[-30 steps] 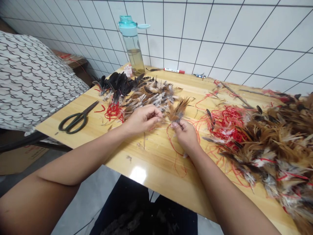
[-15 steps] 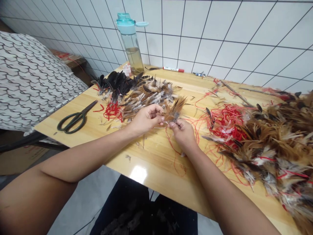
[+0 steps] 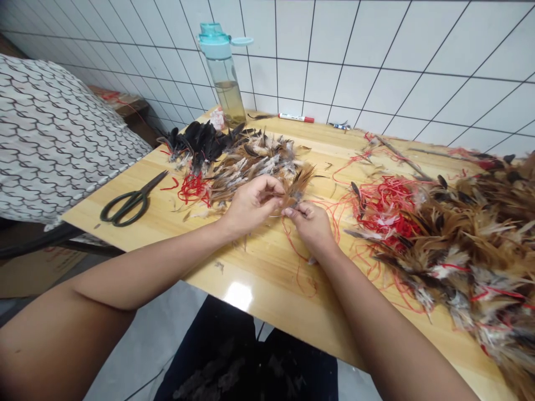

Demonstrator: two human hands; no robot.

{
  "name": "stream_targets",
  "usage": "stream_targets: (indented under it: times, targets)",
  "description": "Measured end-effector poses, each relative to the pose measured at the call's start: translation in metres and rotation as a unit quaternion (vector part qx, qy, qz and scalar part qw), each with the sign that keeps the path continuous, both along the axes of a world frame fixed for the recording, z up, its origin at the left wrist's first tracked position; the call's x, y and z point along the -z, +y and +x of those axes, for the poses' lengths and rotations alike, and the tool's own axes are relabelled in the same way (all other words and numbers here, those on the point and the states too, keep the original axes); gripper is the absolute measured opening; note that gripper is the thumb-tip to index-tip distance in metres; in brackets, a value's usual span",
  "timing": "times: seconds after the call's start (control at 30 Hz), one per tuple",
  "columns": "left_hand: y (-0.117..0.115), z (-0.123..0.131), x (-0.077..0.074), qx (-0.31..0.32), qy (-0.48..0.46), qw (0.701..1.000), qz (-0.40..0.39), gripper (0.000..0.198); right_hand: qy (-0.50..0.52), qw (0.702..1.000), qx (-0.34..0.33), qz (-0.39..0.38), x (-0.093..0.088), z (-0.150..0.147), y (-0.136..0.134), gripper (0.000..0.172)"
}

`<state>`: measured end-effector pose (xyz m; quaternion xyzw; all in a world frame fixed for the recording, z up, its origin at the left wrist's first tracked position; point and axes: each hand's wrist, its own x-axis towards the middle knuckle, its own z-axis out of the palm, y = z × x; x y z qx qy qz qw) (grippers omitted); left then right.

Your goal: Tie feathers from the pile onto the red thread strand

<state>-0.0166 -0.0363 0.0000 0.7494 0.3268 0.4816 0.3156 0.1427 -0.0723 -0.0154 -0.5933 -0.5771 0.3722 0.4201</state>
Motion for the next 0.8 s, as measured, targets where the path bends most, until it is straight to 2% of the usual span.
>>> stream_targets:
  times: [0.17,0.3,0.37,0.47,0.53,0.63,0.8]
  targets:
    - [0.000,0.001,0.001,0.009,0.006,1.000,-0.001,0.010,0.035,0.999,-0.031,0.015,0.004,0.002,0.001,0.021]
    - [0.001,-0.003,-0.003,0.053,-0.021,0.997,-0.043,0.025,0.028,0.999,-0.013,0.027,0.001,0.002,0.000,0.021]
    - [0.002,-0.006,-0.007,0.035,-0.039,0.996,-0.065,0.031,0.040,0.999,0.002,0.024,0.000,0.002,0.000,0.022]
    - [0.004,-0.010,-0.012,-0.011,-0.038,0.994,-0.107,0.020,0.069,0.997,0.024,0.022,0.000,0.004,-0.001,0.025]
    - [0.005,-0.011,-0.013,0.006,0.000,0.987,-0.158,0.011,0.089,0.995,0.033,0.016,-0.001,0.004,-0.002,0.028]
    - [0.003,-0.009,-0.011,0.044,0.053,0.972,-0.224,0.012,0.111,0.993,0.036,0.001,-0.002,0.004,-0.002,0.031]
    - [0.004,-0.005,-0.005,0.001,0.018,0.970,-0.243,0.013,0.123,0.992,0.033,0.003,0.000,0.005,-0.001,0.036]
